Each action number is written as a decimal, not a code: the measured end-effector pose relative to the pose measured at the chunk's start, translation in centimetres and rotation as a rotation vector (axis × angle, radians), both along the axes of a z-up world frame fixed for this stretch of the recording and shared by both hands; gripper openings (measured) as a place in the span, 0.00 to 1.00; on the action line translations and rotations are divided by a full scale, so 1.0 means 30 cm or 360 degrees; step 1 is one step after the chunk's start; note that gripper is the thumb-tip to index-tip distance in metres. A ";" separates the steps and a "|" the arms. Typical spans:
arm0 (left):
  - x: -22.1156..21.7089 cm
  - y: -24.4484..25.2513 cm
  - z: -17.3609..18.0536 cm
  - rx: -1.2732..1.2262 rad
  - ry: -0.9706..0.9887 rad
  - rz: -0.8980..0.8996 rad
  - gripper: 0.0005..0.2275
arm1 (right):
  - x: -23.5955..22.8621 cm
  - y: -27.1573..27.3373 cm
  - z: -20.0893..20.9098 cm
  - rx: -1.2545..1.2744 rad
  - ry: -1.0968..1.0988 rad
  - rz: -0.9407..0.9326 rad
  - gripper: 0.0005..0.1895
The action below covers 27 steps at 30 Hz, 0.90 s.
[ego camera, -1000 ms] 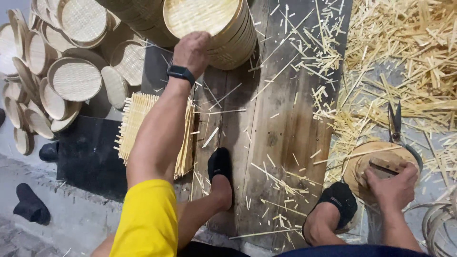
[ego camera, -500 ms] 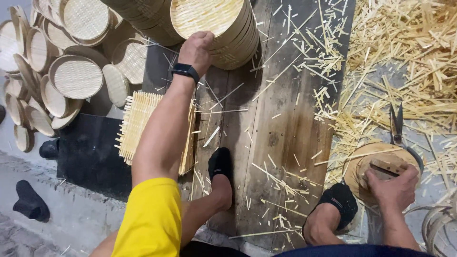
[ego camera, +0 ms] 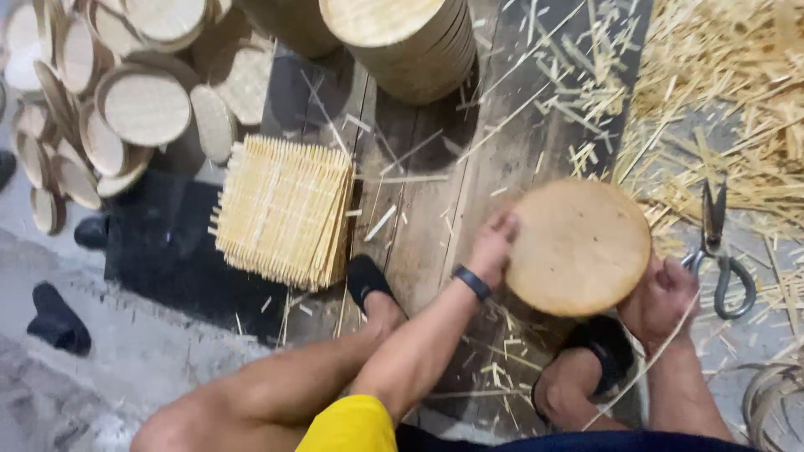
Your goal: The recorder is assembling and trimming bamboo steamer baskets by placing woven bases into circular bamboo frames and trimming excess bamboo strips with scissors.
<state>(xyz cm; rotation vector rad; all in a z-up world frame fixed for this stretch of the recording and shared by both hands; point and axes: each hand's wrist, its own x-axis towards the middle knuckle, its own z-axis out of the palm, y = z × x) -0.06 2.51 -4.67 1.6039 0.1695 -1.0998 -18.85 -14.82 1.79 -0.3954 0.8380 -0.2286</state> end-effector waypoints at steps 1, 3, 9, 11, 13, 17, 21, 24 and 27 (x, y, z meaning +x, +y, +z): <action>0.010 0.023 -0.022 -0.0241 0.0133 0.0352 0.21 | -0.044 0.003 -0.144 -0.1217 0.0171 0.0444 0.20; 0.060 0.074 -0.062 -0.0473 0.0261 0.0727 0.19 | -0.040 0.042 -0.265 -0.2430 0.0308 0.0911 0.16; 0.470 0.462 -0.054 0.0534 -0.1340 -0.0344 0.12 | 0.056 0.149 -0.187 -0.1019 0.0438 0.0543 0.20; 0.643 0.661 0.123 0.1514 -0.1821 -0.0494 0.34 | 0.010 0.133 -0.230 -0.0921 0.0620 0.0532 0.17; 0.725 0.798 0.195 0.1860 -0.1579 -0.0602 0.48 | -0.052 0.113 -0.248 -0.0853 0.0613 0.0412 0.16; 0.748 0.885 0.367 0.1991 -0.0848 -0.0716 0.43 | -0.139 0.041 -0.328 -0.0786 0.0582 0.0164 0.14; 0.725 0.952 0.363 0.2076 -0.1355 -0.0810 0.39 | -0.186 -0.003 -0.317 -0.0799 0.0532 0.0059 0.13; 0.711 0.998 0.331 0.1978 -0.1362 -0.0820 0.35 | -0.200 -0.008 -0.333 -0.0712 0.0482 0.0017 0.12; 0.694 0.985 0.370 0.1725 -0.1457 -0.0791 0.19 | -0.197 0.008 -0.317 -0.0720 0.0536 0.0065 0.11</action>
